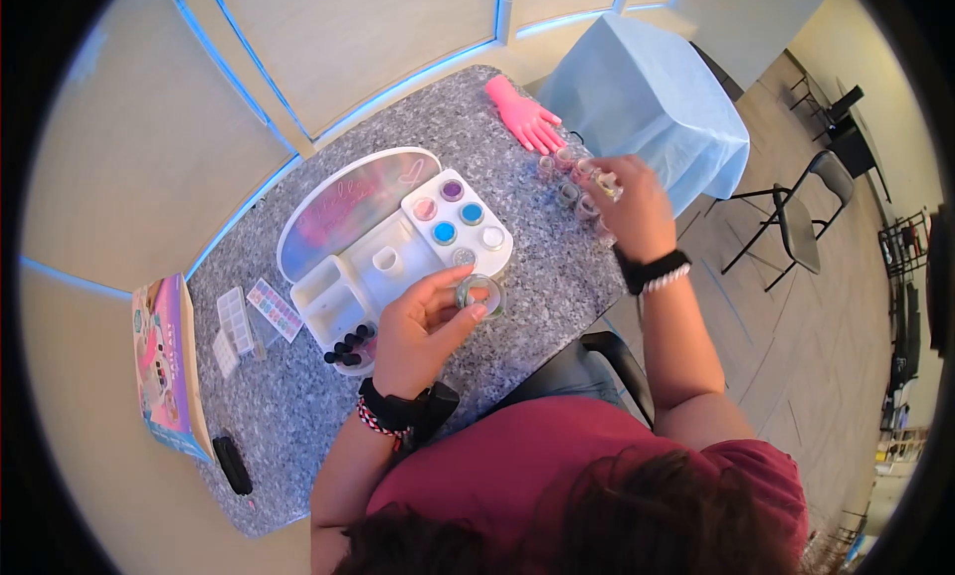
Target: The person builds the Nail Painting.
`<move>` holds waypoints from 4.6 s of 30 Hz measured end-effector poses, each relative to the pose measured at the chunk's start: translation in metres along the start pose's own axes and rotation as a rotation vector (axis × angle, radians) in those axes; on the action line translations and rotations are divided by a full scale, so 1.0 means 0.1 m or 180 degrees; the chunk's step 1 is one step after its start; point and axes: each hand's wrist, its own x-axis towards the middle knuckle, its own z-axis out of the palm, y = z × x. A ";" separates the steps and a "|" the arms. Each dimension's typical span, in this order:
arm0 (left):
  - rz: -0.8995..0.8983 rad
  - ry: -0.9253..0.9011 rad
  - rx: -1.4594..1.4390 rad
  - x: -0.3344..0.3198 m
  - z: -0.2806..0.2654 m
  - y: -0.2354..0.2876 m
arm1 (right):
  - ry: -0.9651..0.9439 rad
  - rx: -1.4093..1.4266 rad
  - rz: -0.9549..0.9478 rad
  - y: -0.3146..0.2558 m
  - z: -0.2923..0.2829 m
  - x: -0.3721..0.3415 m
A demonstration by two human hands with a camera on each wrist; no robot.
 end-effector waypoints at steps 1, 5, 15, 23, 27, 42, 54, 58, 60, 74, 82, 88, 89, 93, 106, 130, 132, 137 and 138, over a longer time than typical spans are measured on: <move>-0.0004 0.0004 -0.0003 -0.01 -0.01 -0.01 | -0.0111 -0.0273 0.0039 0.20 0.01 0.08; 0.0169 -0.0014 -0.0223 -0.01 -0.06 -0.04 | -0.0658 0.0120 0.0453 0.63 0.16 0.29; 0.0303 0.0374 -0.0345 -0.04 -0.20 -0.14 | -0.0766 0.1757 0.0587 -0.18 -0.15 0.04; 0.0374 0.0404 -0.0409 -0.06 -0.16 -0.17 | -0.1808 0.2955 -0.1014 -1.19 -0.10 -0.56; 0.0476 0.0508 -0.0539 -0.06 -0.12 -0.16 | -0.1114 0.1975 -0.1822 -1.17 0.01 -0.57; 0.0316 0.0534 -0.0566 -0.07 -0.10 -0.15 | -0.0854 0.1270 -0.1937 -1.18 0.03 -0.66; 0.0392 0.0334 -0.0108 -0.10 -0.13 -0.10 | -0.1277 0.1788 -0.1976 -1.09 -0.03 -0.60; 0.0511 0.0351 0.0256 -0.12 -0.11 -0.11 | -0.1450 0.2017 -0.1441 -1.10 -0.02 -0.63; 0.0507 0.0369 0.0248 -0.11 -0.11 -0.12 | -0.1367 0.1916 -0.1505 -1.10 0.01 -0.64; 0.0458 0.0577 0.0180 -0.14 -0.07 -0.06 | -0.1177 0.1555 -0.1432 -1.17 0.10 -0.74; 0.0394 0.0595 0.0442 -0.15 -0.06 -0.05 | -0.1284 0.1401 -0.1644 -1.19 0.10 -0.75; 0.0430 0.0418 0.0048 -0.13 -0.10 -0.09 | -0.0990 0.1161 -0.1920 -1.12 0.08 -0.72; 0.0329 0.0372 -0.0011 -0.13 -0.09 -0.08 | -0.0991 0.1160 -0.1914 -1.12 0.06 -0.71; 0.0121 0.0207 -0.0189 -0.12 -0.10 -0.12 | -0.1194 0.1437 -0.1750 -1.16 0.01 -0.72; 0.0185 -0.0030 0.0463 -0.15 -0.05 -0.11 | -0.2211 0.1001 -0.1361 -0.50 0.07 -0.64; 0.0617 -0.0142 0.0028 -0.14 -0.03 -0.27 | -0.1424 0.3198 -0.0490 -0.60 -0.15 -0.41; 0.0787 -0.0089 0.0183 -0.17 -0.03 -0.28 | -0.1573 0.3561 -0.0118 -0.86 -0.10 -0.79; 0.1419 0.0106 0.0755 -0.19 0.01 -0.27 | -0.1368 0.4121 0.0076 -1.13 0.17 -1.22; 0.1412 0.0106 0.0777 -0.19 0.01 -0.28 | -0.1158 0.4185 0.0073 -1.14 0.23 -1.27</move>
